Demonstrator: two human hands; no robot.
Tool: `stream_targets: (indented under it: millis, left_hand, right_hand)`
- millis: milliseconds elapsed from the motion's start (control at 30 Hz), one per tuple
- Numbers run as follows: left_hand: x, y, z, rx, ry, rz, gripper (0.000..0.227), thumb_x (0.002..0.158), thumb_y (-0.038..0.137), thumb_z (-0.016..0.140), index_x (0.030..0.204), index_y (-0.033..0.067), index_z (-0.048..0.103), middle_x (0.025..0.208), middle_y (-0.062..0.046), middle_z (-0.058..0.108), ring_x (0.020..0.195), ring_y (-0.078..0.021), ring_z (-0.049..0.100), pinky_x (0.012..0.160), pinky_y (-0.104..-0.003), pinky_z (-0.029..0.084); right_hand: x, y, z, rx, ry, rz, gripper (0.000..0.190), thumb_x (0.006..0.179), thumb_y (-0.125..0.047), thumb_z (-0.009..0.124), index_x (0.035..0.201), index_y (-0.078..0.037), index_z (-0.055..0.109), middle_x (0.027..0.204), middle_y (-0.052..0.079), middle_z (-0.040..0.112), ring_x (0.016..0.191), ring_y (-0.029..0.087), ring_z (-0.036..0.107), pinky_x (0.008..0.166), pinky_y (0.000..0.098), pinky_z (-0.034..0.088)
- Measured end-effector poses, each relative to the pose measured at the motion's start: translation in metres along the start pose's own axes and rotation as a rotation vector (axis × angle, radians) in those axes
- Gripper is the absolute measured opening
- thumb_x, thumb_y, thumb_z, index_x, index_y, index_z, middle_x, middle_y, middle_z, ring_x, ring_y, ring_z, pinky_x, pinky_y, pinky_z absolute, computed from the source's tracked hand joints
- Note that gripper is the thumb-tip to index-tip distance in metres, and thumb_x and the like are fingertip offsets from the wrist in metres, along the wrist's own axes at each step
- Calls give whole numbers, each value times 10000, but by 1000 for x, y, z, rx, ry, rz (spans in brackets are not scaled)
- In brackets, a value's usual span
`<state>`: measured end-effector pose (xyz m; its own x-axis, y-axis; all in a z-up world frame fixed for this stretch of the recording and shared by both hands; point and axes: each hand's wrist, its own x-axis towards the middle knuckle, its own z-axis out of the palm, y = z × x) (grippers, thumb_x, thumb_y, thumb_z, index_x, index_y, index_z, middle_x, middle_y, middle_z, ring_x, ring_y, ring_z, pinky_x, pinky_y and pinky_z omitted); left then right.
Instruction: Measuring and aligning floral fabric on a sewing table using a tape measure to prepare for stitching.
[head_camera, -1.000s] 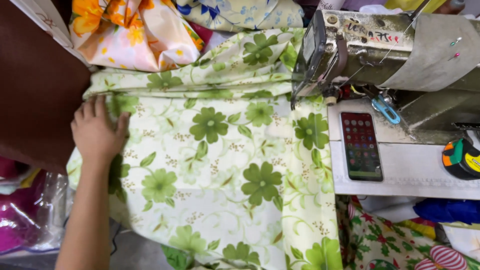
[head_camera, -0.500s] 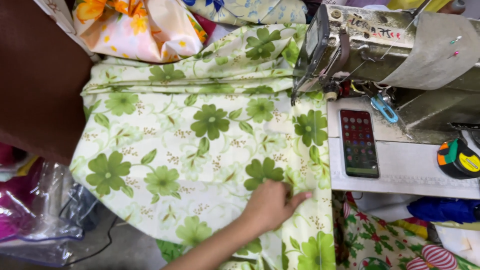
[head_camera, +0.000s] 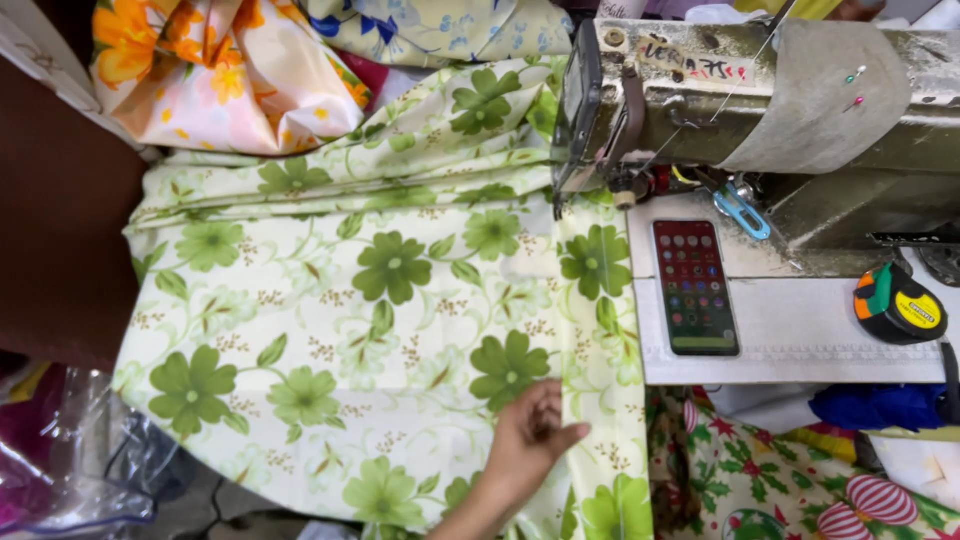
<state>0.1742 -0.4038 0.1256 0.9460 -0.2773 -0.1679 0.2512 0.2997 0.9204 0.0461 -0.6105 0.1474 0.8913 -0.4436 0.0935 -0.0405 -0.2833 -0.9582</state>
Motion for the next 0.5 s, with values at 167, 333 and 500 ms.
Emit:
stream_targets:
  millis: [167,333,500]
  left_hand:
    - [-11,-63,-2,-116,151,141,142,800,-28,757,856,49,652,626,42,469,571,-58,390,550,-201,327]
    - [-8,-77,-1,-176,265,105,233,721,-75,787,926,5,710,735,-34,684,663,-81,605,640,-203,514]
    - [-13,-51,2,-191,191,112,313,775,-66,717,1069,8,639,751,-35,645,688,-117,578,679,-238,511]
  right_hand:
    - [57,-5,17,-43,-4,-76,349,736,87,652,1072,61,562,1093,204,651,1009,245,630,856,292,513]
    - [125,-22,42,-688,128,-444,780,668,-306,766,1304,19,454,1298,248,445,1208,405,360,933,534,359]
    - [158,-10,63,-650,171,-578,880,705,-262,777,1391,81,346,1396,274,280,1311,431,298,1041,600,344]
